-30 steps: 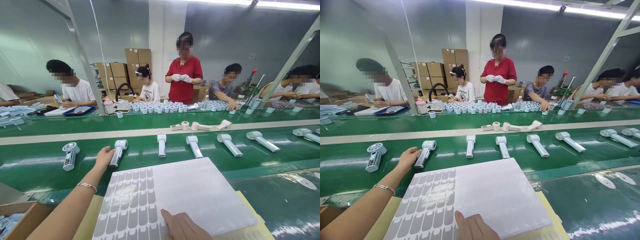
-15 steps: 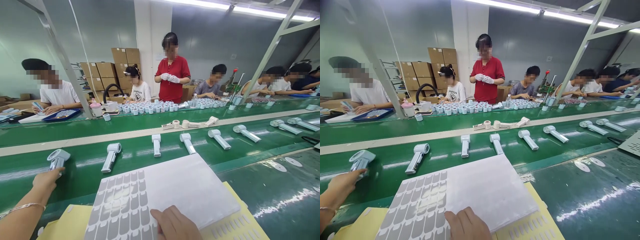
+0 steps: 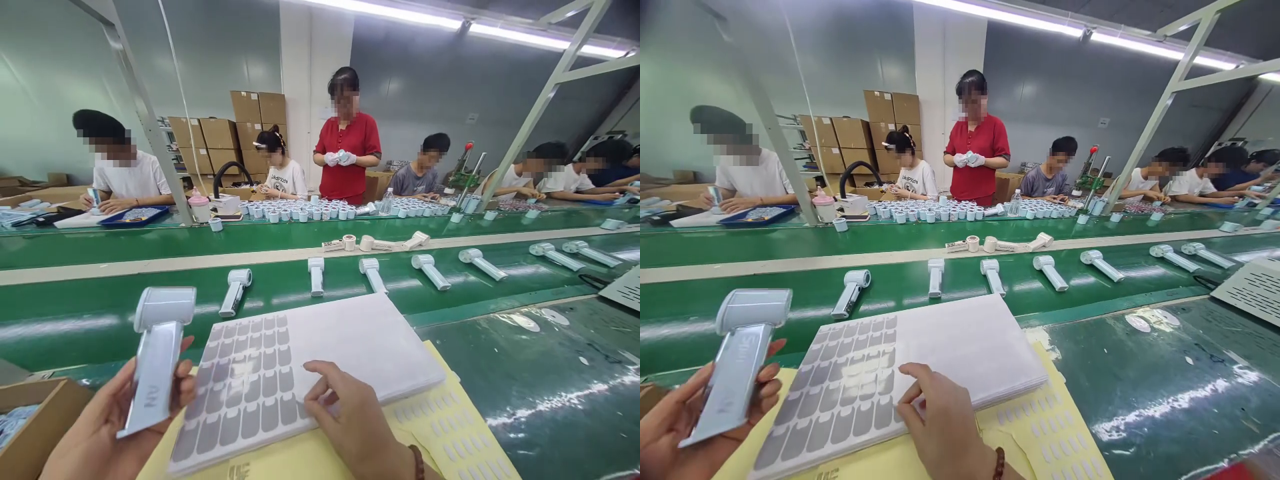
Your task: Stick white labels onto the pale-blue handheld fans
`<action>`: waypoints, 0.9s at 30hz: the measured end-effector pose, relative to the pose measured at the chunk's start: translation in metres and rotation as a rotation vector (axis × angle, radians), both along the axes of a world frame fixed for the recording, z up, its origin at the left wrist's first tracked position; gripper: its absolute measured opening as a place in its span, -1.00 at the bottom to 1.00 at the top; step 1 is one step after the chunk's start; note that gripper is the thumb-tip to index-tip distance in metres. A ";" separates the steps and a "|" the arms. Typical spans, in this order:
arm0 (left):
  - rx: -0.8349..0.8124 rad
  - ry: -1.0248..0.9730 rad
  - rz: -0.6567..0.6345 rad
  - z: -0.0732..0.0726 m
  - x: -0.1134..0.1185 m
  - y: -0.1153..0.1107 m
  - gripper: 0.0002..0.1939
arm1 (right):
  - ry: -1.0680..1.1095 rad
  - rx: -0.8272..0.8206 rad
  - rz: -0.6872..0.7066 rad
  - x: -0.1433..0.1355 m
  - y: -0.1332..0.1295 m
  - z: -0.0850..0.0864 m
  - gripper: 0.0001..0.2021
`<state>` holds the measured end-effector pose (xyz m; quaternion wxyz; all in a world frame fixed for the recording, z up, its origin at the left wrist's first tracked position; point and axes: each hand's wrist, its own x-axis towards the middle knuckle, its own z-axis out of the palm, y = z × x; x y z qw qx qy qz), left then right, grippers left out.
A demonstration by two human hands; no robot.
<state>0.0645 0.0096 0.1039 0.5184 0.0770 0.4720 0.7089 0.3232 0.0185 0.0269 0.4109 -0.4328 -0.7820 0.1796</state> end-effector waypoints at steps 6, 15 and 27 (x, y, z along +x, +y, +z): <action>-0.058 -0.219 0.016 0.005 0.037 -0.030 -0.65 | 0.631 -0.623 0.283 -0.020 -0.029 0.045 -0.52; -0.100 -0.542 0.040 0.024 0.074 -0.042 -0.76 | 0.790 -0.781 0.377 -0.046 -0.040 0.077 -0.37; -0.126 -0.380 0.071 0.034 0.088 -0.047 -0.78 | 0.748 -0.632 0.429 -0.053 -0.046 0.080 -0.51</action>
